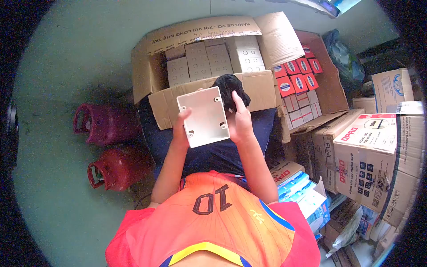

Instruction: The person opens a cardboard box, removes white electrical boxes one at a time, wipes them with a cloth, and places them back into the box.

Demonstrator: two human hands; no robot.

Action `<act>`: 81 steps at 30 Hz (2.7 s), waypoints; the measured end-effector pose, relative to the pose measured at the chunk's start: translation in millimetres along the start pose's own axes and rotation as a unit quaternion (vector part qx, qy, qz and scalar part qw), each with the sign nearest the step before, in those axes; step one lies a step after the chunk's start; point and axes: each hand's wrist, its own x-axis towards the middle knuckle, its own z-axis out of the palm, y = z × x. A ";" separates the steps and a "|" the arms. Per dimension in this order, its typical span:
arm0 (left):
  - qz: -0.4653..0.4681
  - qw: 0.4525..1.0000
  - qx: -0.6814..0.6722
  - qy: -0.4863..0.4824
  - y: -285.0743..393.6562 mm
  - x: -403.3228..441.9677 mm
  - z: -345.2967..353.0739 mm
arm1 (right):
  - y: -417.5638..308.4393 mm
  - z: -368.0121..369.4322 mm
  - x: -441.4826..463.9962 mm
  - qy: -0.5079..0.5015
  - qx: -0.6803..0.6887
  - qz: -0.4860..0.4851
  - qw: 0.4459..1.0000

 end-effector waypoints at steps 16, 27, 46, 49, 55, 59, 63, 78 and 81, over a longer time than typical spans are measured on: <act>-0.003 0.995 0.104 0.007 -2.1 0.5 -22.7 | 12.3 -11.9 -7.3 -0.034 -0.227 0.116 0.966; 0.022 0.988 0.022 0.149 1.2 -3.1 -39.1 | -42.2 37.2 -85.7 -0.071 -0.422 -0.365 0.827; 0.023 0.991 0.011 0.135 3.5 -4.4 -47.2 | -139.8 159.0 -198.3 -0.618 0.001 -0.452 0.644; 0.018 0.991 0.011 0.130 0.2 -2.2 -50.1 | -142.0 161.3 -196.8 -0.619 -0.011 -0.487 0.616; 0.021 0.990 0.033 0.136 2.5 -4.4 -46.8 | -125.1 117.4 -146.7 -0.386 -0.304 -0.634 0.598; 0.053 0.988 0.050 0.138 14.3 -11.6 -31.5 | -53.8 79.4 -76.6 -0.091 -0.518 -0.492 0.694; 0.083 0.989 0.055 0.111 12.7 -10.0 -11.2 | 14.9 18.9 -27.5 -0.113 -0.487 -0.195 0.844; 0.319 0.827 0.423 0.189 24.9 -9.5 29.7 | 20.1 14.9 -20.3 0.056 -0.285 -0.231 0.929; 0.341 0.808 0.406 0.258 44.5 9.4 19.5 | 23.3 12.1 -34.7 0.004 -0.383 -0.253 0.889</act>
